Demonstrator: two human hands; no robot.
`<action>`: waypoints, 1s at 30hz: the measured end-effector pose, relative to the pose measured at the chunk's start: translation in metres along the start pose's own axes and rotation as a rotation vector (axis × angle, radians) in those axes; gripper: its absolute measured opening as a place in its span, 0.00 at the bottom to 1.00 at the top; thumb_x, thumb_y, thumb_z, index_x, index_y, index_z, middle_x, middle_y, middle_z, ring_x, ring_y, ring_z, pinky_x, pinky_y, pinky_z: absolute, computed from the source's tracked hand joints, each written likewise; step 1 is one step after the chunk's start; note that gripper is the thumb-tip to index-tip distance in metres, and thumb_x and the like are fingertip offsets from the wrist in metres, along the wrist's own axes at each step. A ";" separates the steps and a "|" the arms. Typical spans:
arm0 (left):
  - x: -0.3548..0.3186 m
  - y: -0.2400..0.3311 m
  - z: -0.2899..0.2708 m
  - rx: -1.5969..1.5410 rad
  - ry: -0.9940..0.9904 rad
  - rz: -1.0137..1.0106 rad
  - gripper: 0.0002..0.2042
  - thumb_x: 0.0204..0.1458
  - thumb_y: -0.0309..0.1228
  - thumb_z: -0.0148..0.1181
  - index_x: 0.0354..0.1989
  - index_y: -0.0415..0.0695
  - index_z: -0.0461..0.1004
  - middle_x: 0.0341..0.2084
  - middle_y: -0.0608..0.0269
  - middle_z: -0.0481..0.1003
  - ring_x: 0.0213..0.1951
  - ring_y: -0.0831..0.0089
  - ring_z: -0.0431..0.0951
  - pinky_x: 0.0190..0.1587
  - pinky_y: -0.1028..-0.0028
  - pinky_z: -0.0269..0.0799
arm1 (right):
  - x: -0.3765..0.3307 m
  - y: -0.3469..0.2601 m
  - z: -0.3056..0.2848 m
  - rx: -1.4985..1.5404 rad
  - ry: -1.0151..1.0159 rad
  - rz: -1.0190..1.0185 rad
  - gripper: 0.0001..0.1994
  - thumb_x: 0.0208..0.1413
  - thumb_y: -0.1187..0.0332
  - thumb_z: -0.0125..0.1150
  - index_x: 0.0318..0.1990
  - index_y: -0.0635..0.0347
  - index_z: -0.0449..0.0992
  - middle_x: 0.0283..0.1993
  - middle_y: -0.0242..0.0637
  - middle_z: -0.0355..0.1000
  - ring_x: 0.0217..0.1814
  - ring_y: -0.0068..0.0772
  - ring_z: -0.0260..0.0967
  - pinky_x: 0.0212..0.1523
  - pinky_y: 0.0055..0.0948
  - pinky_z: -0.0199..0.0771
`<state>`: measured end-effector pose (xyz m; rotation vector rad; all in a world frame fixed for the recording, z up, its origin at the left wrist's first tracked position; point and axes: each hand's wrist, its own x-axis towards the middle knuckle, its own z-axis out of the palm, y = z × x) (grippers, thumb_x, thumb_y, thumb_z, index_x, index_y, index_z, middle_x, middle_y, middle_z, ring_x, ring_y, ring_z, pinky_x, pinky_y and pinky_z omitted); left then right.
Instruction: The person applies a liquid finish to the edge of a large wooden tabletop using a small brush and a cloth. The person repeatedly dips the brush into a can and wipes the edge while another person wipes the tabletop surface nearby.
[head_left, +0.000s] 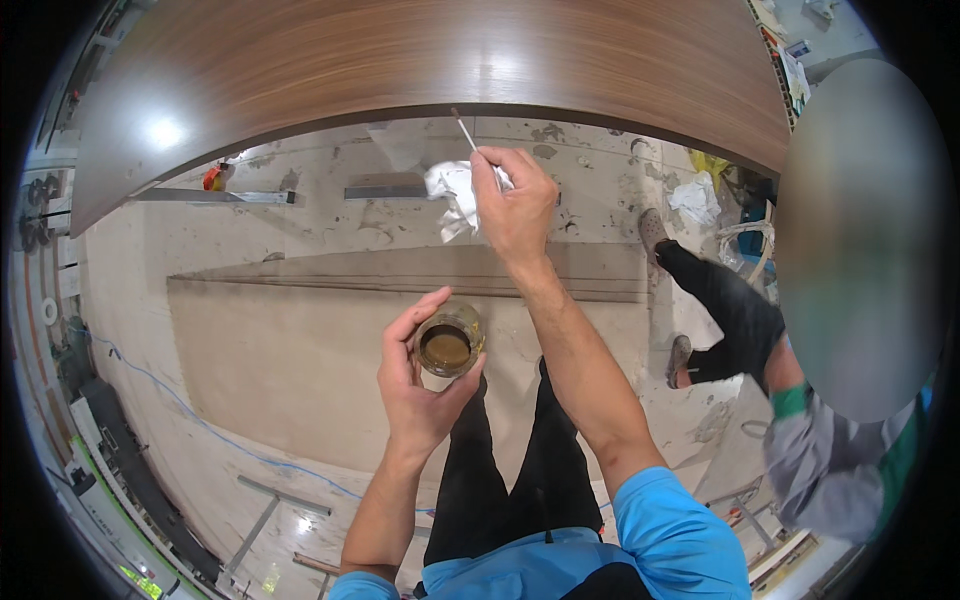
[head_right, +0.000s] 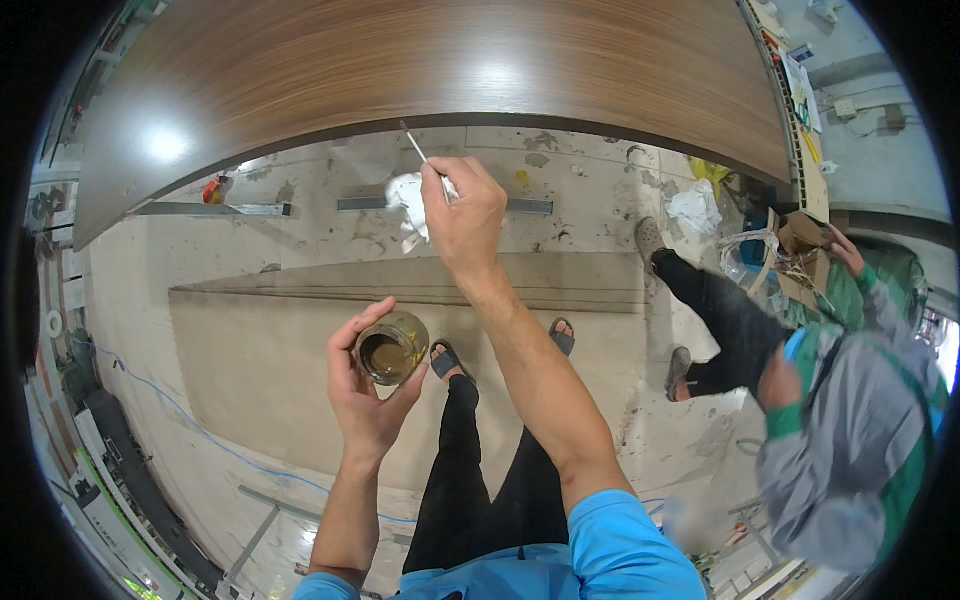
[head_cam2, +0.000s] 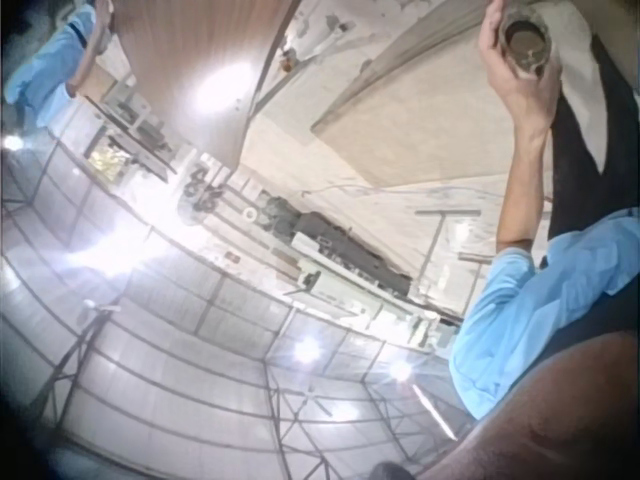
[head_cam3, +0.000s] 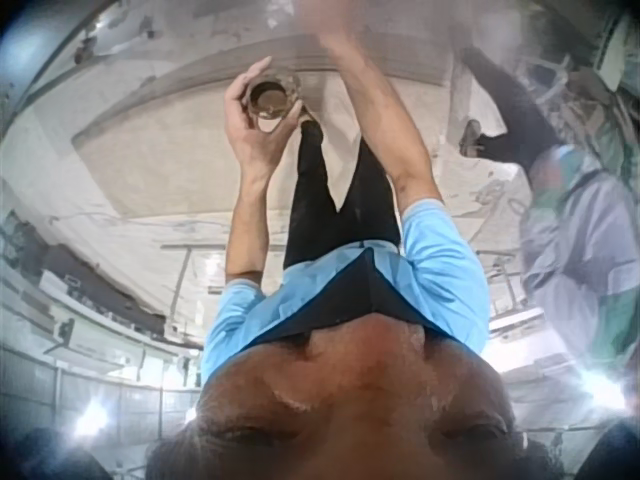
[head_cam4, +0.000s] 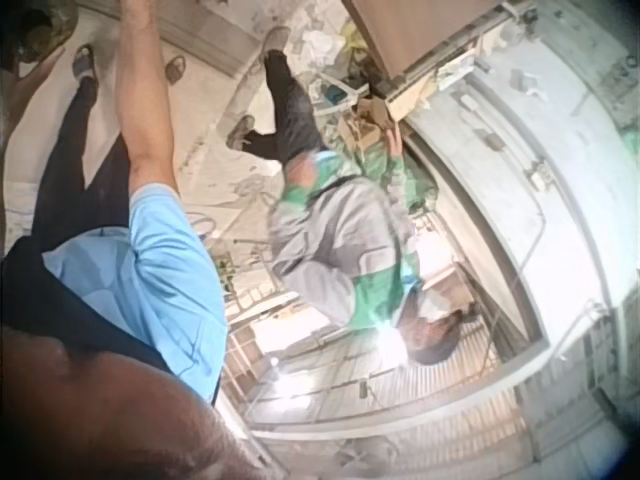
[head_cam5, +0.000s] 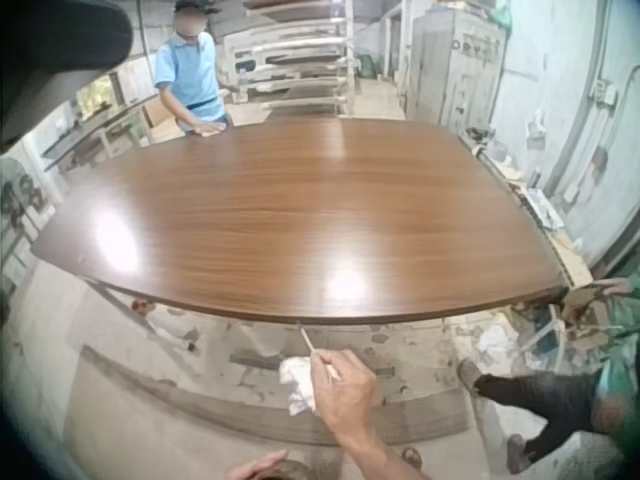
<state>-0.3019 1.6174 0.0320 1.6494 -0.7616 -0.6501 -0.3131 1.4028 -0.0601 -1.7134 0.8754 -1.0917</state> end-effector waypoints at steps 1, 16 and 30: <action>0.000 0.000 -0.004 -0.006 -0.001 0.006 0.38 0.47 0.13 0.74 0.66 0.37 0.61 0.68 0.44 0.68 0.64 0.64 0.76 0.66 0.66 0.76 | -0.004 -0.003 0.001 -0.014 0.060 0.059 0.08 0.64 0.72 0.66 0.45 0.69 0.86 0.39 0.41 0.83 0.42 0.29 0.79 0.44 0.29 0.78; 0.000 -0.006 -0.041 -0.047 -0.045 -0.009 0.39 0.45 0.10 0.72 0.66 0.40 0.61 0.68 0.43 0.67 0.66 0.64 0.71 0.67 0.66 0.73 | -0.004 -0.002 0.012 -0.041 0.044 0.015 0.12 0.67 0.67 0.66 0.48 0.69 0.85 0.40 0.35 0.84 0.44 0.21 0.76 0.47 0.27 0.77; -0.001 -0.016 -0.071 -0.049 -0.061 0.017 0.39 0.46 0.10 0.71 0.67 0.39 0.59 0.69 0.42 0.66 0.65 0.64 0.72 0.66 0.66 0.74 | -0.003 -0.009 0.043 -0.018 0.024 0.116 0.10 0.69 0.68 0.63 0.47 0.67 0.85 0.41 0.39 0.84 0.42 0.25 0.77 0.46 0.28 0.76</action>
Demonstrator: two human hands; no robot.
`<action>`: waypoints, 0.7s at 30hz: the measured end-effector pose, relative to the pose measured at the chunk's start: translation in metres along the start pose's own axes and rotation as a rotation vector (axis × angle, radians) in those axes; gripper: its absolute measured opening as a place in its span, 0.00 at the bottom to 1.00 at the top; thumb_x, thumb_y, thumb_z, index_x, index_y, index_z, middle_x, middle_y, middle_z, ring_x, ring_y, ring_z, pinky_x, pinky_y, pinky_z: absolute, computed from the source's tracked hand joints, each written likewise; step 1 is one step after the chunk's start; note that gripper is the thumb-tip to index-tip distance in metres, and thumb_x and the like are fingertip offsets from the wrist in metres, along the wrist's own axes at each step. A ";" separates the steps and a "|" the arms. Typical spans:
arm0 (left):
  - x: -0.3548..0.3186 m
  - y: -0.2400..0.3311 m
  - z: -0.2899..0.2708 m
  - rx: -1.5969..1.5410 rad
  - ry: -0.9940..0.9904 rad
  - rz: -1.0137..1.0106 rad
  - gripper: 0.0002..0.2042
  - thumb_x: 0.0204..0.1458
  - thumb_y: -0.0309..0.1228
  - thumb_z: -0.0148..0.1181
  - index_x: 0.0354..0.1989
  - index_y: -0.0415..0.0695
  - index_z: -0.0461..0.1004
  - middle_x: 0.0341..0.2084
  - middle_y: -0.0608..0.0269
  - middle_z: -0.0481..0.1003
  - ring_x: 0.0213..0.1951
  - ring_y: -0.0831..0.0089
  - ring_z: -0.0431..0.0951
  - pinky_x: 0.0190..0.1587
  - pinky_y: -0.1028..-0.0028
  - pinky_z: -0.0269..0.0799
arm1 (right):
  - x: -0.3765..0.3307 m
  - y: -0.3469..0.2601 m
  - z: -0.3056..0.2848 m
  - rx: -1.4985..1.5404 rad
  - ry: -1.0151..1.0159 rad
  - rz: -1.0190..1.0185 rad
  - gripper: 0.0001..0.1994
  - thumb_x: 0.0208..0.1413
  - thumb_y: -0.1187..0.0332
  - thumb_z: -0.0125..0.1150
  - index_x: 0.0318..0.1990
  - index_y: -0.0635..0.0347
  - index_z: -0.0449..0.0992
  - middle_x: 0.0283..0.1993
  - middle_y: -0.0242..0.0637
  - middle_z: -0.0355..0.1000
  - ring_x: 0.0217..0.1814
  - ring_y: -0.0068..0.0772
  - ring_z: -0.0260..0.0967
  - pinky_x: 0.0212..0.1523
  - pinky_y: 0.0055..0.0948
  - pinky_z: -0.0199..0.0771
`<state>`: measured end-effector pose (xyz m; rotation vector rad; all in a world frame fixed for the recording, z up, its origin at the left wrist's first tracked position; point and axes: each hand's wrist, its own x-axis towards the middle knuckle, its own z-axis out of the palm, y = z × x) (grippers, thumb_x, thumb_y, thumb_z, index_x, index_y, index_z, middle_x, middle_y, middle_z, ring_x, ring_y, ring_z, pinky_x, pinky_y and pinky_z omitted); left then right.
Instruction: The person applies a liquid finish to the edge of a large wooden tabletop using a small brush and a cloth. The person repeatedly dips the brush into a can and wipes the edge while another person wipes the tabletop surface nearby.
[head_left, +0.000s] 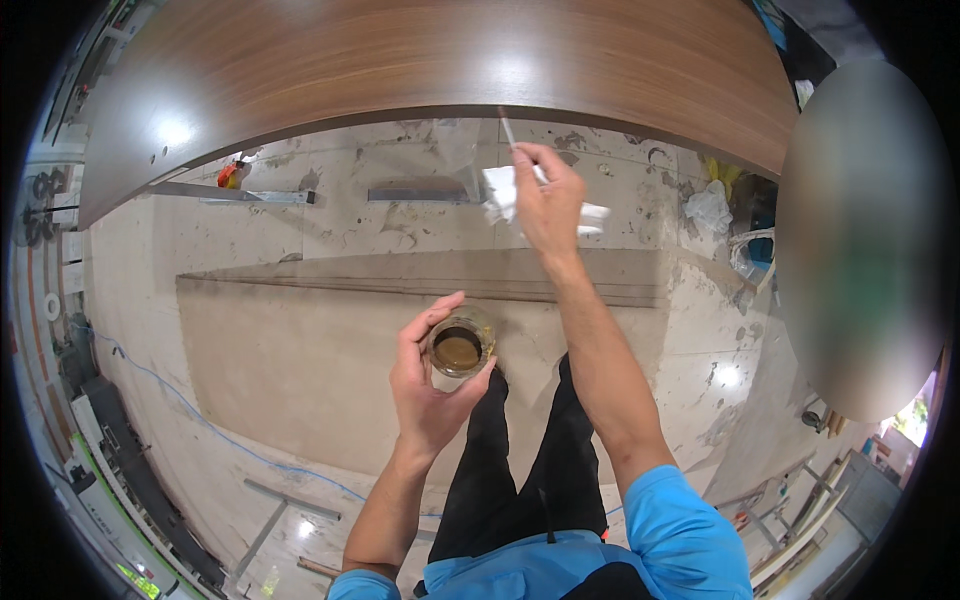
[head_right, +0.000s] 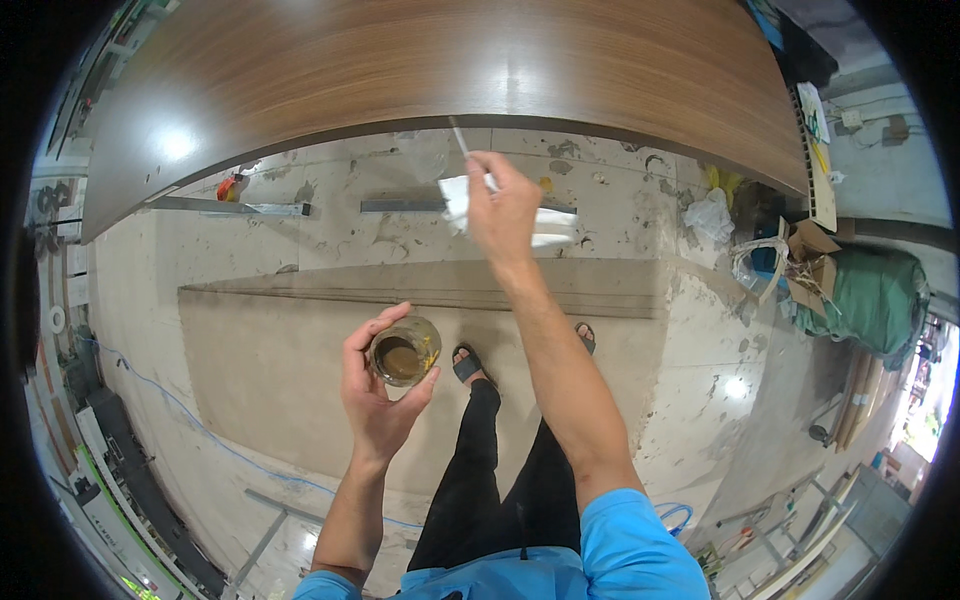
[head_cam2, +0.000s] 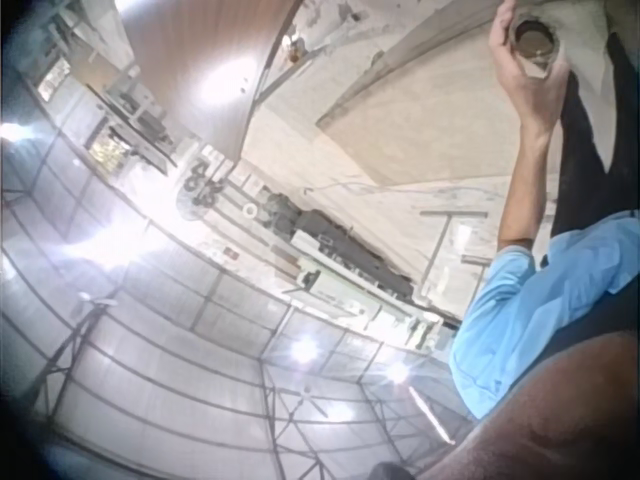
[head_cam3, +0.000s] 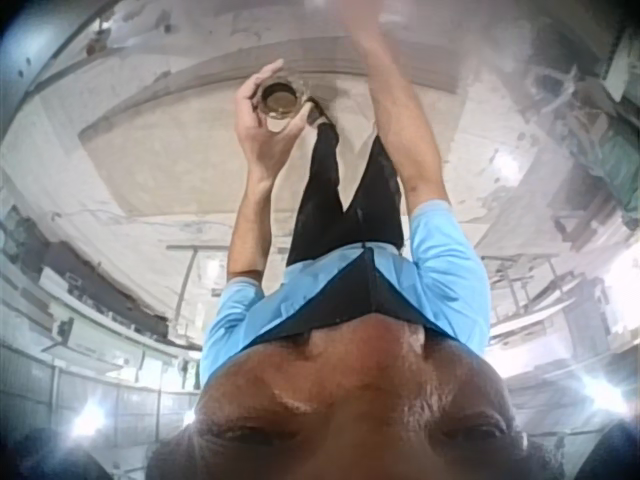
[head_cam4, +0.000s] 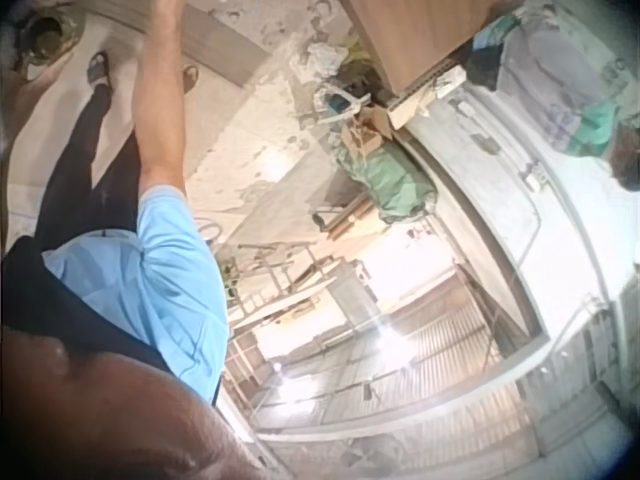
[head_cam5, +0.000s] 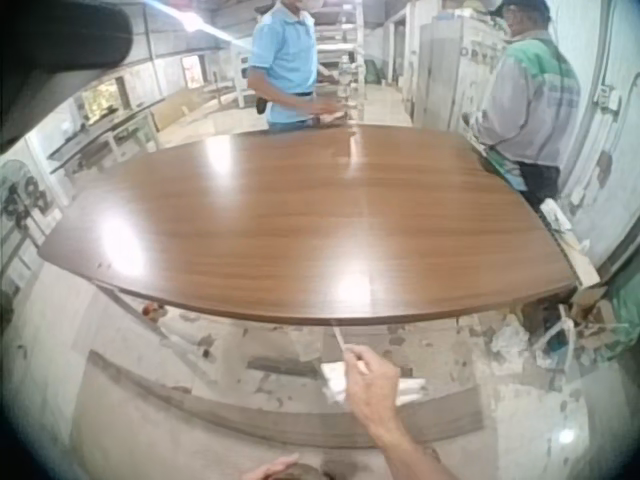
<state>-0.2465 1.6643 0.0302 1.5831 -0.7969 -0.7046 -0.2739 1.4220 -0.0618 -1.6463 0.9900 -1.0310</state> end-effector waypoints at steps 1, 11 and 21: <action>-0.001 -0.001 -0.002 0.001 0.004 -0.005 0.39 0.46 0.10 0.71 0.67 0.39 0.59 0.69 0.42 0.66 0.65 0.64 0.72 0.66 0.66 0.74 | -0.003 -0.003 0.005 0.027 -0.056 -0.018 0.11 0.70 0.67 0.63 0.47 0.66 0.85 0.41 0.37 0.83 0.42 0.23 0.76 0.46 0.27 0.75; -0.003 -0.006 -0.015 -0.046 0.015 -0.046 0.39 0.46 0.10 0.71 0.67 0.39 0.60 0.68 0.43 0.67 0.67 0.63 0.71 0.68 0.65 0.72 | 0.007 -0.010 -0.024 -0.025 0.223 0.178 0.08 0.67 0.69 0.64 0.44 0.65 0.84 0.39 0.36 0.83 0.41 0.26 0.77 0.44 0.31 0.76; -0.002 0.000 -0.013 -0.046 0.048 -0.046 0.37 0.47 0.12 0.73 0.65 0.37 0.62 0.67 0.44 0.68 0.64 0.63 0.74 0.66 0.64 0.75 | 0.002 -0.018 -0.055 -0.070 0.402 0.080 0.07 0.66 0.71 0.64 0.42 0.66 0.83 0.37 0.42 0.83 0.36 0.26 0.77 0.42 0.28 0.77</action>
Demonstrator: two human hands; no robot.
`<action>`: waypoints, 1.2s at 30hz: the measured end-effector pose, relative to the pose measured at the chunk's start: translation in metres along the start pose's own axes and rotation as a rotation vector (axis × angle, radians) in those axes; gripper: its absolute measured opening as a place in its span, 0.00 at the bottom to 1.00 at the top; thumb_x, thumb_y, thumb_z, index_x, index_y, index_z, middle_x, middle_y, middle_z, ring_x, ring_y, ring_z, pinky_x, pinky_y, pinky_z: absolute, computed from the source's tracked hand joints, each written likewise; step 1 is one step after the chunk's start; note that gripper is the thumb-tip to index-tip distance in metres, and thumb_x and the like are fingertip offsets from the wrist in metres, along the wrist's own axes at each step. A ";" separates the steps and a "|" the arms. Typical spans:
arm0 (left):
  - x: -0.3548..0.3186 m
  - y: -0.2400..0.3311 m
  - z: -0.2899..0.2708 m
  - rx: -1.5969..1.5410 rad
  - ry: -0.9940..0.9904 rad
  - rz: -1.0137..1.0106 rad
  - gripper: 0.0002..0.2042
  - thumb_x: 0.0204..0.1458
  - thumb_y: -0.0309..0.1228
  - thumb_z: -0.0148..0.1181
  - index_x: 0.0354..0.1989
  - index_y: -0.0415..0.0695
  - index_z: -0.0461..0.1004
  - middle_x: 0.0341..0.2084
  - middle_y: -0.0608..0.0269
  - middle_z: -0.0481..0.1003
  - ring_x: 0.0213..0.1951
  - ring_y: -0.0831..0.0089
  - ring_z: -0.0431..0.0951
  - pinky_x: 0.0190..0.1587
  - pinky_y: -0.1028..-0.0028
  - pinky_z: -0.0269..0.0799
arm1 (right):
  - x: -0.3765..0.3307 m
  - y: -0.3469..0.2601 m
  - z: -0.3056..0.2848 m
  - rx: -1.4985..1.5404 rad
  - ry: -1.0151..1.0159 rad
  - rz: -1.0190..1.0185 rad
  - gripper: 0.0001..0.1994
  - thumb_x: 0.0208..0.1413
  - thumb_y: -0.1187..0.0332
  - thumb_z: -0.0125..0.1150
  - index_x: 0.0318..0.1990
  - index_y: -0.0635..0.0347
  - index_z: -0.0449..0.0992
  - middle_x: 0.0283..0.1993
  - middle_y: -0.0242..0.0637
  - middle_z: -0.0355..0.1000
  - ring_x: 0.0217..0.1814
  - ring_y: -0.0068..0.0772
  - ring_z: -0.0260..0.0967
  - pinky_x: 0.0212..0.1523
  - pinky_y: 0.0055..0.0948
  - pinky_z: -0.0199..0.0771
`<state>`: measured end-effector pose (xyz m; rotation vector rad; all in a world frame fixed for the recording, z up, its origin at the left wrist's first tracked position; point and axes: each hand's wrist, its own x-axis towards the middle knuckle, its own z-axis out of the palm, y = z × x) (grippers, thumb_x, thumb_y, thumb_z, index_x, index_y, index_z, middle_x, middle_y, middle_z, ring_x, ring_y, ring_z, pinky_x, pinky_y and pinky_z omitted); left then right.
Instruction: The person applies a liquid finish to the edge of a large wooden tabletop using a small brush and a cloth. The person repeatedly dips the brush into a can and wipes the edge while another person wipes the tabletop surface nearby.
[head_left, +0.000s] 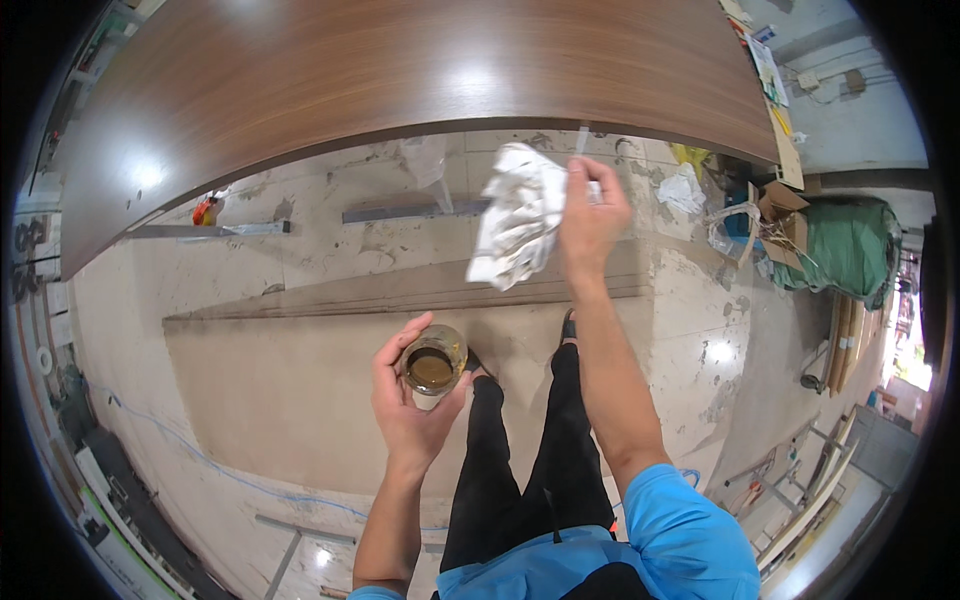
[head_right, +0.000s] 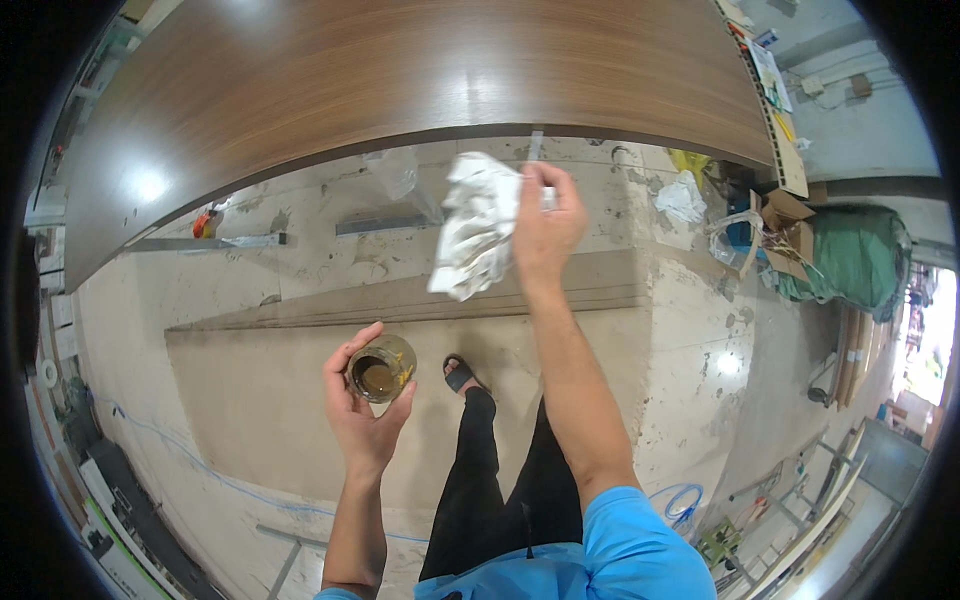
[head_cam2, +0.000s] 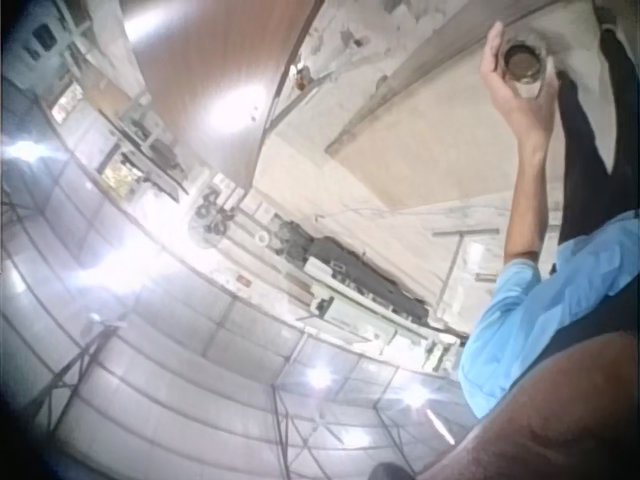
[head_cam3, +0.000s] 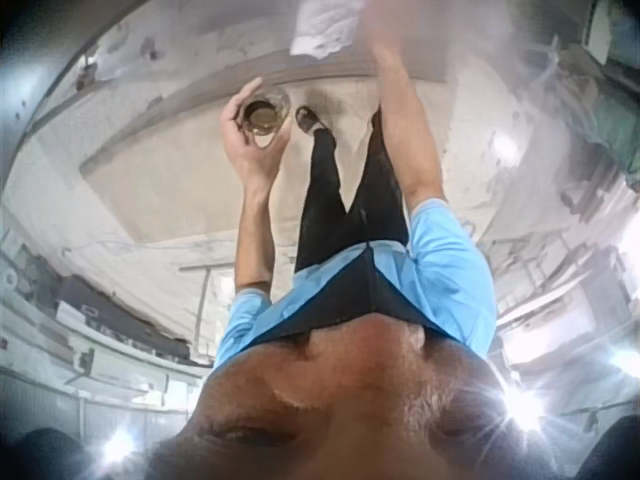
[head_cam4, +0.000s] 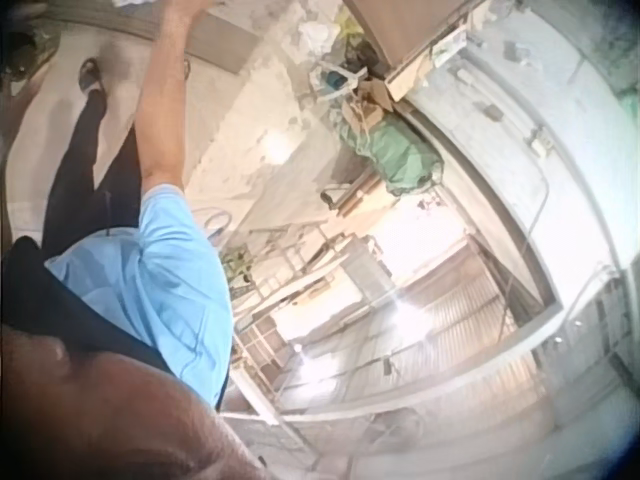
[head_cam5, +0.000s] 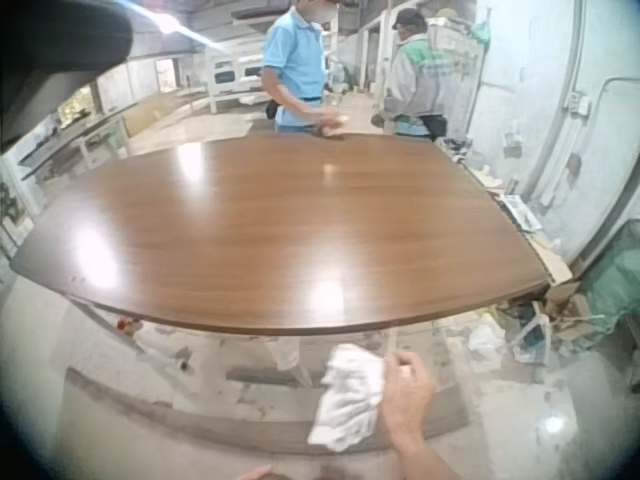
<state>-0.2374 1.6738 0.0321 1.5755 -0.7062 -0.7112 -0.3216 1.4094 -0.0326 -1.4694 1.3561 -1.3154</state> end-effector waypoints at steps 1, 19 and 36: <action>0.000 0.001 0.000 -0.009 -0.010 -0.017 0.37 0.47 0.11 0.72 0.66 0.38 0.62 0.67 0.44 0.68 0.66 0.62 0.72 0.68 0.64 0.73 | 0.011 0.002 -0.007 0.009 0.016 0.024 0.07 0.66 0.71 0.64 0.42 0.66 0.83 0.38 0.42 0.83 0.37 0.26 0.77 0.42 0.28 0.77; 0.006 0.025 0.081 0.001 -0.135 -0.018 0.36 0.49 0.13 0.73 0.66 0.38 0.62 0.67 0.42 0.67 0.65 0.63 0.72 0.67 0.64 0.73 | 0.093 0.056 -0.111 -0.219 0.005 0.063 0.08 0.64 0.70 0.65 0.42 0.65 0.84 0.37 0.41 0.84 0.39 0.33 0.81 0.43 0.33 0.78; 0.018 0.046 0.187 0.055 -0.240 0.010 0.37 0.47 0.13 0.73 0.66 0.40 0.61 0.68 0.43 0.67 0.67 0.62 0.70 0.69 0.63 0.70 | 0.201 0.101 -0.252 -0.174 0.175 -0.009 0.08 0.62 0.69 0.67 0.41 0.64 0.85 0.36 0.38 0.85 0.35 0.26 0.78 0.37 0.30 0.76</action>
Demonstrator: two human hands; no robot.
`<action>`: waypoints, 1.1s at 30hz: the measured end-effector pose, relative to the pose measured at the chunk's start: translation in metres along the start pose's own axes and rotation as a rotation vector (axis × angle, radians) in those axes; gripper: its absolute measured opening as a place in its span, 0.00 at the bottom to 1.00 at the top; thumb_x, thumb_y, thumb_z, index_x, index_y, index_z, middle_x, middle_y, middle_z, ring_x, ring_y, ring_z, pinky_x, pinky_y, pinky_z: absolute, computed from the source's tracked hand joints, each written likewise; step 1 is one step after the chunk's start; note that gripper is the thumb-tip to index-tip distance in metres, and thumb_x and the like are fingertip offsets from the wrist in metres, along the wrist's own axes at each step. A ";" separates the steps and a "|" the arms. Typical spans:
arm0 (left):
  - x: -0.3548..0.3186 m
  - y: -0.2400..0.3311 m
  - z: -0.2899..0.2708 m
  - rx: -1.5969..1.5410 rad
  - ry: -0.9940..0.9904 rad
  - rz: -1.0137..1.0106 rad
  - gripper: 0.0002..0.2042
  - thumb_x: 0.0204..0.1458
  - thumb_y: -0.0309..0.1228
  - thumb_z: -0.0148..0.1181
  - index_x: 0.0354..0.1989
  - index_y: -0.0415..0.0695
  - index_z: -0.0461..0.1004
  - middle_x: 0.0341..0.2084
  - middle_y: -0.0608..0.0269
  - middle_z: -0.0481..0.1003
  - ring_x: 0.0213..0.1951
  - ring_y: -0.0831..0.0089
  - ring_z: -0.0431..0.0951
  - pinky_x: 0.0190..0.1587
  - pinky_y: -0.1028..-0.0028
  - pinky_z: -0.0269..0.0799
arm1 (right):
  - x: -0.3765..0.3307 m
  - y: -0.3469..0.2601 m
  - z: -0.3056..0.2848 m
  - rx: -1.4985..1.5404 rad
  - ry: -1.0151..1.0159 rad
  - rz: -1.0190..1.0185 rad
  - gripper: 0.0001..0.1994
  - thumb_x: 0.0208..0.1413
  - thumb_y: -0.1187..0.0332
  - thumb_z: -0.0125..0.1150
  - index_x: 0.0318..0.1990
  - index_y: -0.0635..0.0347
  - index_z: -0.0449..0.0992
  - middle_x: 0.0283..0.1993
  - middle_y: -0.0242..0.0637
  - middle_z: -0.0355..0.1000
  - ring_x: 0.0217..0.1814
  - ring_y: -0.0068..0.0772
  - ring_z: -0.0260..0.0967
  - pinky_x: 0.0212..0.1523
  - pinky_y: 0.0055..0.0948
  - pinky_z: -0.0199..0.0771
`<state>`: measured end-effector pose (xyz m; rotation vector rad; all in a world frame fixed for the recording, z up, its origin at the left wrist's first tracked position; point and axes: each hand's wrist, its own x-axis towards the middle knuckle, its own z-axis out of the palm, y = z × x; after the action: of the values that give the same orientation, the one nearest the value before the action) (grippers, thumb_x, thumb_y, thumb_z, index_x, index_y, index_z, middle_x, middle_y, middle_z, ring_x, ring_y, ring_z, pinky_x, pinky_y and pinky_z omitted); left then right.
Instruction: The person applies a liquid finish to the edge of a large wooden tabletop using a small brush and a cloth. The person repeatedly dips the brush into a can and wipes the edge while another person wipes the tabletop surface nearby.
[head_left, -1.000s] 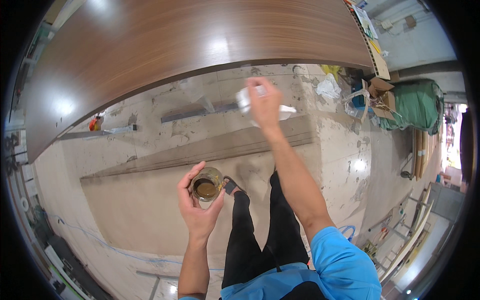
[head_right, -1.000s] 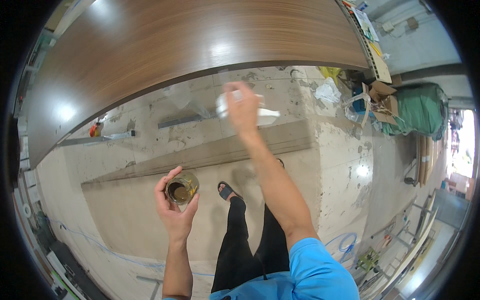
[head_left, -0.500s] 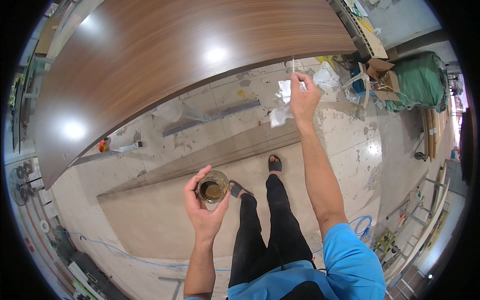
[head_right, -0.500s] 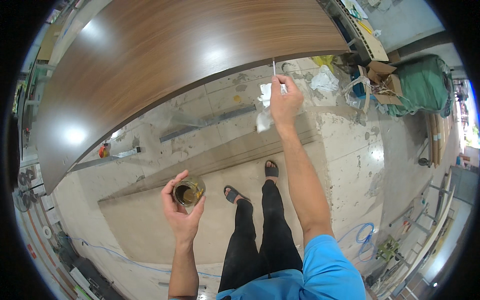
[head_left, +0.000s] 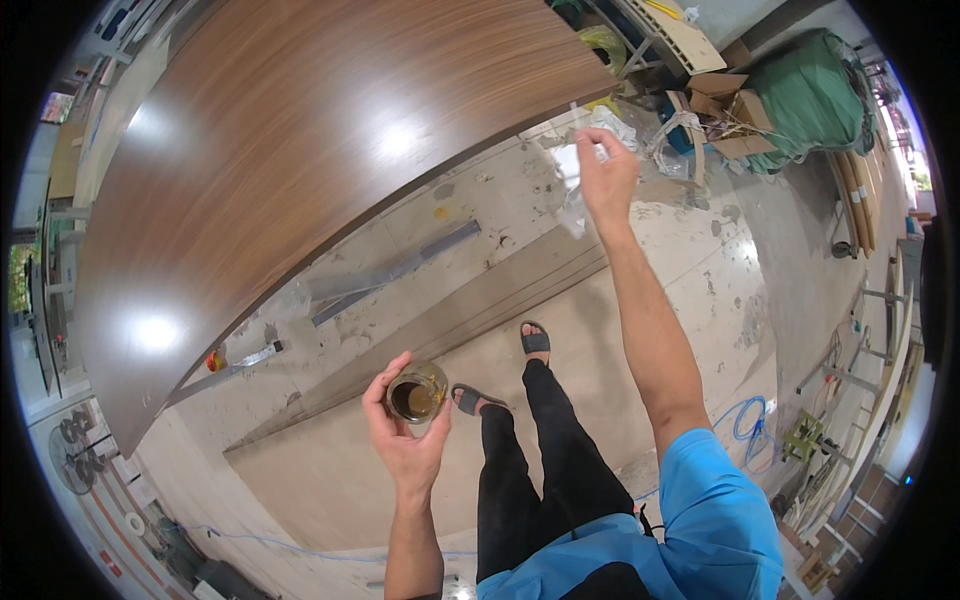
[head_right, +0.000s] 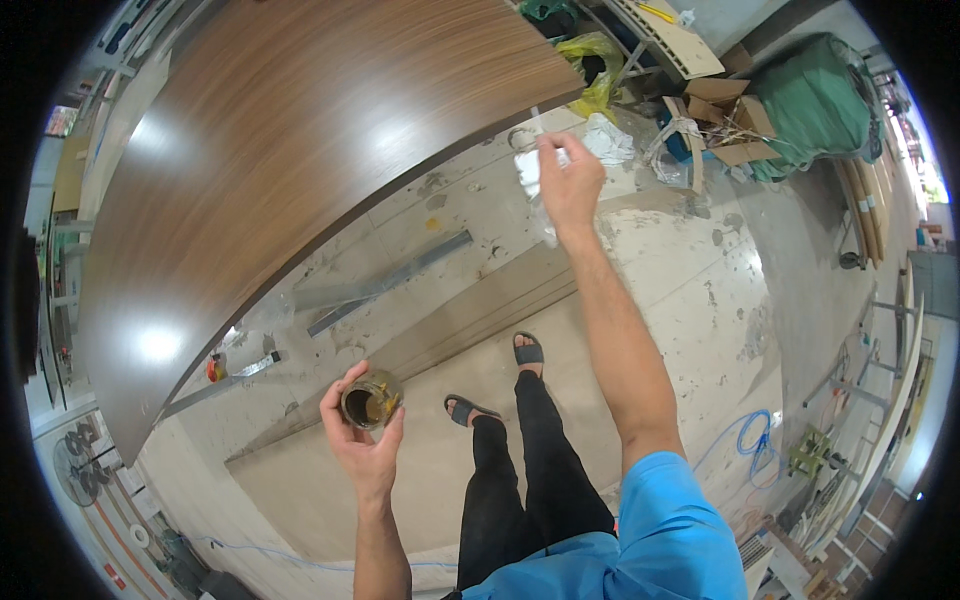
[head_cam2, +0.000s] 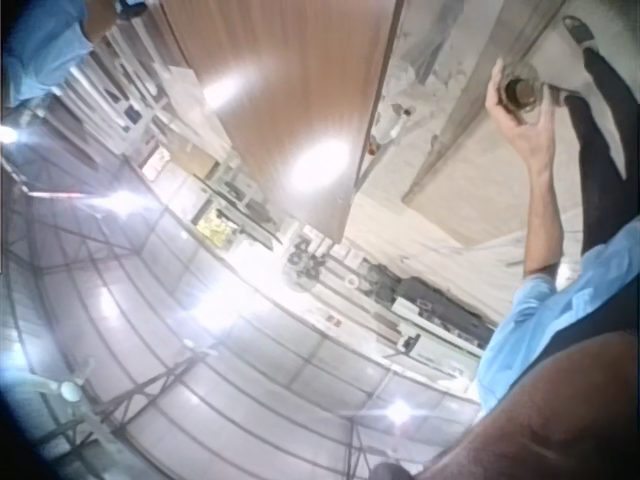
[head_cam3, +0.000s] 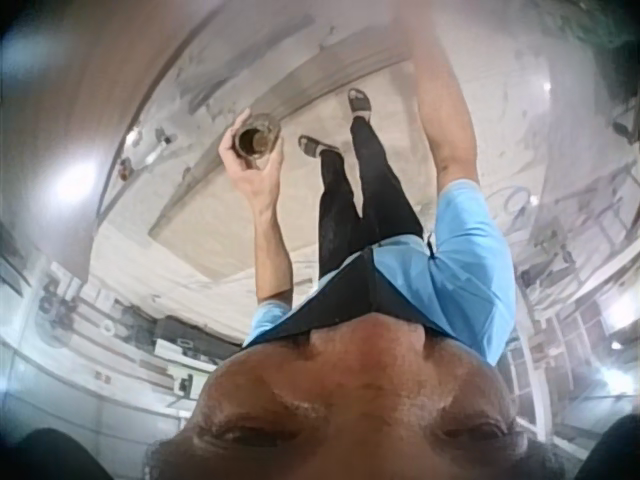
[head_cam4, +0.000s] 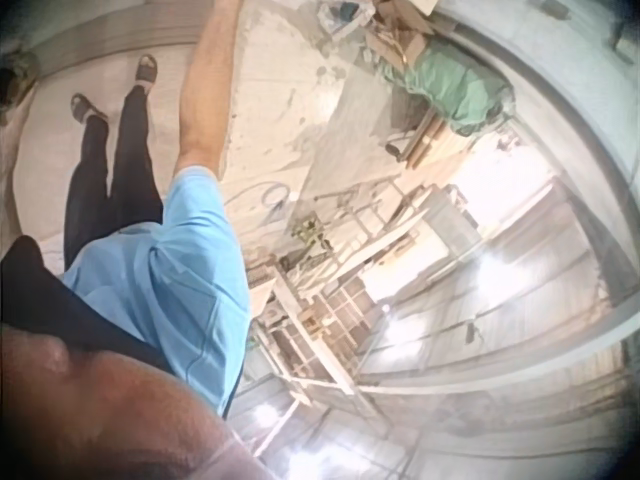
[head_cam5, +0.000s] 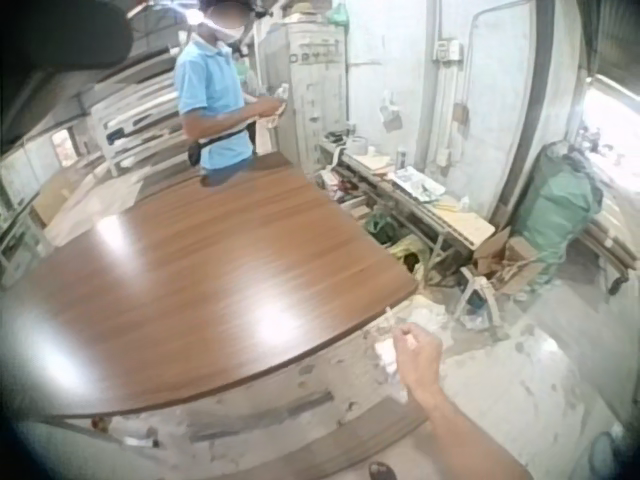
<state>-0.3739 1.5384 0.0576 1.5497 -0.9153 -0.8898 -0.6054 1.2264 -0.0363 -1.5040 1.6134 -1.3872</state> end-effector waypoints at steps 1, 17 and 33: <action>0.003 0.001 0.007 0.006 -0.007 -0.013 0.37 0.47 0.13 0.73 0.66 0.40 0.61 0.68 0.43 0.67 0.67 0.62 0.70 0.69 0.63 0.70 | 0.002 0.005 -0.001 0.020 -0.037 -0.039 0.08 0.62 0.69 0.67 0.41 0.64 0.85 0.36 0.38 0.85 0.35 0.27 0.78 0.38 0.31 0.76; 0.025 0.022 0.065 0.043 -0.096 -0.022 0.37 0.46 0.12 0.72 0.65 0.40 0.61 0.68 0.43 0.67 0.67 0.62 0.70 0.68 0.63 0.71 | 0.034 0.040 -0.033 0.053 0.018 -0.058 0.08 0.63 0.70 0.65 0.42 0.66 0.85 0.40 0.42 0.84 0.44 0.31 0.81 0.48 0.31 0.78; 0.016 0.035 0.060 0.062 -0.113 -0.033 0.37 0.48 0.14 0.70 0.68 0.40 0.60 0.68 0.42 0.67 0.70 0.58 0.68 0.71 0.59 0.68 | 0.092 0.017 0.012 0.911 0.632 0.657 0.08 0.60 0.77 0.72 0.43 0.65 0.78 0.41 0.42 0.79 0.41 0.29 0.77 0.41 0.28 0.78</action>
<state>-0.4249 1.4944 0.0822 1.5848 -1.0084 -0.9888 -0.6229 1.1342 -0.0322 0.0038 1.2679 -1.8638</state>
